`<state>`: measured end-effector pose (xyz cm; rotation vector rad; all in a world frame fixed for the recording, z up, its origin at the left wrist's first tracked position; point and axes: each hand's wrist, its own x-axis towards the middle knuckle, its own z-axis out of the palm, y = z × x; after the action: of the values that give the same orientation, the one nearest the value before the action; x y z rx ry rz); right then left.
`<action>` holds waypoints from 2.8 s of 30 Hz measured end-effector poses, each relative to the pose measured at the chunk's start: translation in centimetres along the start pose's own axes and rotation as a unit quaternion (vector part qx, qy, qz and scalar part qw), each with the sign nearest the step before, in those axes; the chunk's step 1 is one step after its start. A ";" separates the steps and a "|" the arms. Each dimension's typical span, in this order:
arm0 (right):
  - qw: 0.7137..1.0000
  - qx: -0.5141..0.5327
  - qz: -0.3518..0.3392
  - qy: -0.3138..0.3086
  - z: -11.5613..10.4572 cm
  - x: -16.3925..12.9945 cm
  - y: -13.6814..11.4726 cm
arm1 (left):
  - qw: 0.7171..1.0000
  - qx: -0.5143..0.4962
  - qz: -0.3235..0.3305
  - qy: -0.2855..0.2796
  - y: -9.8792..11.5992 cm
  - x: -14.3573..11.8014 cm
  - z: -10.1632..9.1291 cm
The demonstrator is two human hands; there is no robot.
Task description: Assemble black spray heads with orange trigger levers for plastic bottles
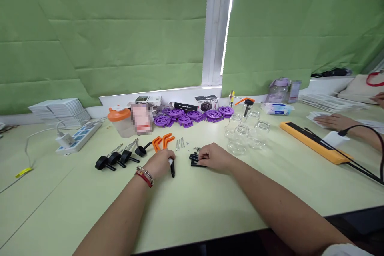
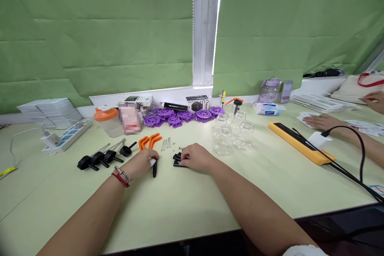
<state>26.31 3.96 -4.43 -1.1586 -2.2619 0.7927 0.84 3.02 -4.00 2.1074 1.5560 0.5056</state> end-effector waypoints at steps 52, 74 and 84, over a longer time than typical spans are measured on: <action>0.995 -0.092 -0.009 0.040 -0.1 1.9 2.1 | 0.972 -0.227 0.049 -0.029 3.9 -0.6 1.3; 0.989 0.021 -0.059 0.131 0.1 1.4 -0.2 | 0.960 -0.253 0.093 -0.070 3.6 -0.2 2.4; 0.982 0.107 -0.124 0.098 1.4 0.5 -2.8 | 0.964 -0.234 0.114 -0.057 3.6 -0.3 2.4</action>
<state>23.62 2.68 -3.48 -0.7997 -2.0507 0.7639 4.92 1.49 -3.97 1.9092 1.0107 0.7364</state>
